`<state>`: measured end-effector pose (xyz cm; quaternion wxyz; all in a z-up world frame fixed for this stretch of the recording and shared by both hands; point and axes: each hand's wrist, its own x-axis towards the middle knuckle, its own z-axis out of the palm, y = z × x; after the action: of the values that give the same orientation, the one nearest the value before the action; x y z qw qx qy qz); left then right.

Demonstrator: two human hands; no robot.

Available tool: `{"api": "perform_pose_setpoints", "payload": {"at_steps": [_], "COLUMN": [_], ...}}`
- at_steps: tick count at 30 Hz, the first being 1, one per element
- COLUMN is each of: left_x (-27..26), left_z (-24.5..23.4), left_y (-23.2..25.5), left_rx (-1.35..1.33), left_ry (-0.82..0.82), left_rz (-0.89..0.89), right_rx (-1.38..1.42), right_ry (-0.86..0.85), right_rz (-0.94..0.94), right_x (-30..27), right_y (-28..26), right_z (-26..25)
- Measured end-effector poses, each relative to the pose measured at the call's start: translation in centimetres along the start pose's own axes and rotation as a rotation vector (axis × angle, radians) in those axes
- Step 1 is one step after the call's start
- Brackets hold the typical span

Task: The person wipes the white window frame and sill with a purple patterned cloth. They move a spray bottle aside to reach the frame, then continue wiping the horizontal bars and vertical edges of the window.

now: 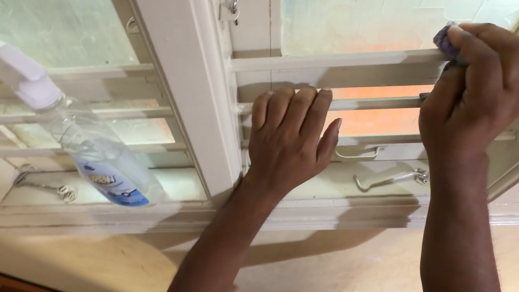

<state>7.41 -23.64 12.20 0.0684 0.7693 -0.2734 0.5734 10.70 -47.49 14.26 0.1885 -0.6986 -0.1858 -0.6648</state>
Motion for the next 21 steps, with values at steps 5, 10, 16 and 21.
{"api": "perform_pose_setpoints", "payload": {"at_steps": [5,10,16,21], "left_x": [0.2,0.2,0.2,-0.5], "left_z": [0.6,0.9,1.1,1.2], "left_y": [0.2,0.3,0.4,0.0], "left_rx": [-0.014,-0.02,-0.076,-0.052], "left_ry": [0.033,0.035,0.025,-0.03], "left_rz": [-0.019,-0.023,-0.043,-0.023], "right_rx": [0.003,0.04,0.133,0.13], "right_ry": [0.055,0.059,-0.023,-0.142], "right_rz": [0.046,0.023,-0.093,-0.212], "right_x": [-0.1,0.9,1.8,3.3], "right_y": [-1.3,-4.9,-10.5,-10.8], "right_z": [0.6,1.5,3.8,2.5]}}
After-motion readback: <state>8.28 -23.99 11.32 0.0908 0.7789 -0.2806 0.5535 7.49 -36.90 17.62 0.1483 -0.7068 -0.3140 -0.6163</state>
